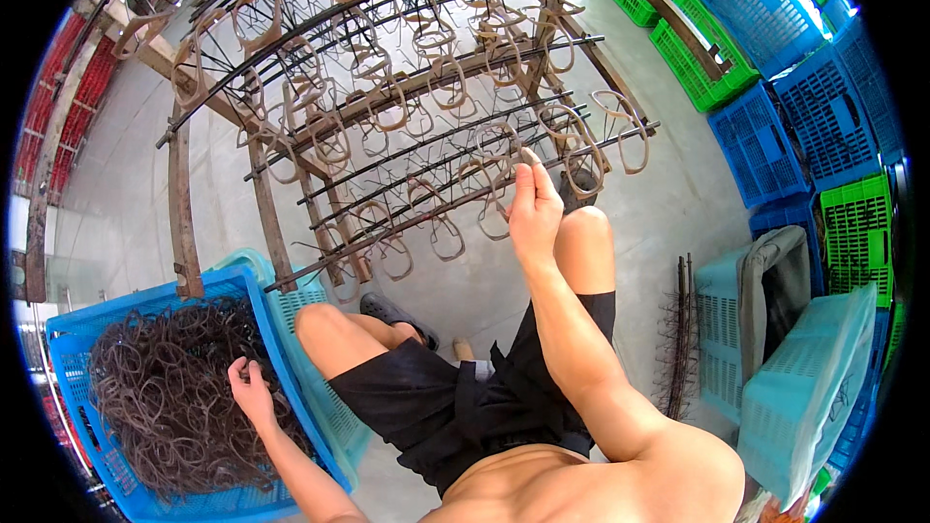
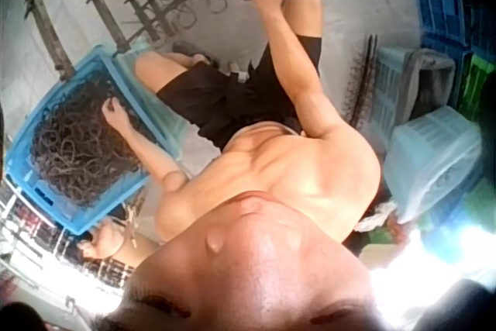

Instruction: The person sits on the floor and repeatedly picks up dark wire pieces from a blue basket, then threads and twists them onto a metal rack to form hooks. The person handles the wires by hand and places the finished hooks onto the rack.

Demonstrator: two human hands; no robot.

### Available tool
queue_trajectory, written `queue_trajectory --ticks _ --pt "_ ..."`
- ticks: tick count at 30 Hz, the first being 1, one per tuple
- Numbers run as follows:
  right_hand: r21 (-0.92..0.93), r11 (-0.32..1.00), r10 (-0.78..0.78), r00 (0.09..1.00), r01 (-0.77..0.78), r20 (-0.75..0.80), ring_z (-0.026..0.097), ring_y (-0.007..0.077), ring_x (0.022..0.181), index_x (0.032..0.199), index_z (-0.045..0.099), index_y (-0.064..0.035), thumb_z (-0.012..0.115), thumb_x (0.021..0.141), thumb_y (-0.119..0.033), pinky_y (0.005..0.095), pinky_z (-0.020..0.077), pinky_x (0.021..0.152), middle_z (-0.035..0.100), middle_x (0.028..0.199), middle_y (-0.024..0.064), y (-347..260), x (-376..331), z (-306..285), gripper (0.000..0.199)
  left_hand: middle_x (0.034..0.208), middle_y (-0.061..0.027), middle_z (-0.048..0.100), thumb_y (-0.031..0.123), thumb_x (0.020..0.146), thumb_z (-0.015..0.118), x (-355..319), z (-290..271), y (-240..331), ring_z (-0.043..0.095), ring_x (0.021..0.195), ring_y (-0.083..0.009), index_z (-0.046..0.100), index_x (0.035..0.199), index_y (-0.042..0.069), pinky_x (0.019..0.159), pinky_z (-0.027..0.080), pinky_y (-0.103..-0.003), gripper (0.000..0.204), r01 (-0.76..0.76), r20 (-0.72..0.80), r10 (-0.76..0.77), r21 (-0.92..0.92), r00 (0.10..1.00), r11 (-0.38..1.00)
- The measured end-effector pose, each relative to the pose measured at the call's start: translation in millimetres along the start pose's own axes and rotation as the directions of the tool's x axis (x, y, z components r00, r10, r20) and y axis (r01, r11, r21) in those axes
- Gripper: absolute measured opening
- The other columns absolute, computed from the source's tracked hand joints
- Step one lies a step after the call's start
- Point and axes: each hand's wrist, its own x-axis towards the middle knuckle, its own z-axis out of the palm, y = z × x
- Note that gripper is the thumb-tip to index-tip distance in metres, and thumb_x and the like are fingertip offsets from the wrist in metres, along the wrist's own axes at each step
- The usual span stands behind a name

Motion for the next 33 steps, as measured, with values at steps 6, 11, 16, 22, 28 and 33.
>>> queue_trajectory --ticks 6,11,16,22,28,33 --pt "0.121 0.991 0.060 0.997 -0.064 0.040 0.038 0.0034 0.053 0.106 0.057 -0.0007 0.051 0.095 -0.021 0.0205 0.0337 0.046 0.048 0.066 -0.0053 2.9 11.4 -8.9 0.024 0.077 -0.0044 0.053 0.016 0.088 0.058 -2.5 -8.4 -7.9 0.049 0.063 -0.0154 0.052 0.119 0.006 0.060 0.042 -0.032 0.033 -0.126 -0.099 0.134 0.078 0.986 0.989" --pt "-0.238 0.969 -0.033 0.992 0.060 0.119 0.043 0.0126 0.059 0.110 0.053 0.0001 0.053 0.093 -0.022 0.0270 0.0377 0.051 0.045 0.069 0.0017 -9.0 6.1 -6.8 0.028 0.078 -0.0082 0.064 0.025 0.091 0.057 -2.3 -36.5 -4.7 0.058 0.070 -0.0147 0.063 0.103 0.003 0.067 0.047 -0.029 0.026 -0.147 -0.197 0.172 0.134 0.965 0.980" --pt "-0.849 0.522 -0.132 0.991 0.080 0.012 0.050 0.0365 0.102 0.118 0.048 -0.0014 0.059 0.086 -0.023 0.0426 0.0437 0.082 0.048 0.112 0.0224 -77.6 -48.6 -9.9 0.040 0.085 -0.0134 0.067 0.037 0.081 0.066 1.2 -28.8 22.5 0.065 0.078 -0.0228 0.057 0.116 0.008 0.073 0.049 -0.034 0.046 -0.075 0.017 0.073 0.159 0.997 0.984" --pt "-0.247 0.817 -0.291 0.741 0.522 0.605 0.043 0.0223 0.088 0.119 0.047 -0.0016 0.061 0.080 -0.005 0.0326 0.0382 0.080 0.044 0.100 0.0110 -55.0 -135.8 17.5 0.042 0.083 -0.0141 0.066 0.023 0.083 0.064 23.3 -30.7 4.5 0.064 0.077 -0.0247 0.057 0.114 0.005 0.071 0.048 -0.034 0.037 -0.167 0.081 0.157 0.145 0.984 0.975" --pt "0.036 0.968 -0.145 0.431 0.250 0.890 0.049 0.0217 0.069 0.102 0.052 0.0029 0.061 0.080 0.001 0.0294 0.0440 0.063 0.048 0.082 0.0112 -68.5 -209.9 57.2 0.024 0.086 -0.0157 0.067 0.034 0.076 0.068 24.6 -38.8 14.5 0.064 0.082 -0.0319 0.066 0.102 0.007 0.074 0.049 -0.040 0.037 -0.197 0.445 -0.088 0.555 0.891 0.808" --pt "0.024 0.987 -0.057 0.203 0.161 0.977 0.058 0.0278 0.076 0.107 0.053 0.0014 0.062 0.081 -0.005 0.0349 0.0474 0.070 0.057 0.087 0.0135 -68.6 -235.7 77.3 0.028 0.087 -0.0161 0.066 0.028 0.082 0.061 15.4 -79.7 19.7 0.064 0.083 -0.0295 0.065 0.098 0.003 0.074 0.048 -0.036 0.030 -0.227 0.309 0.126 0.317 0.943 0.921"
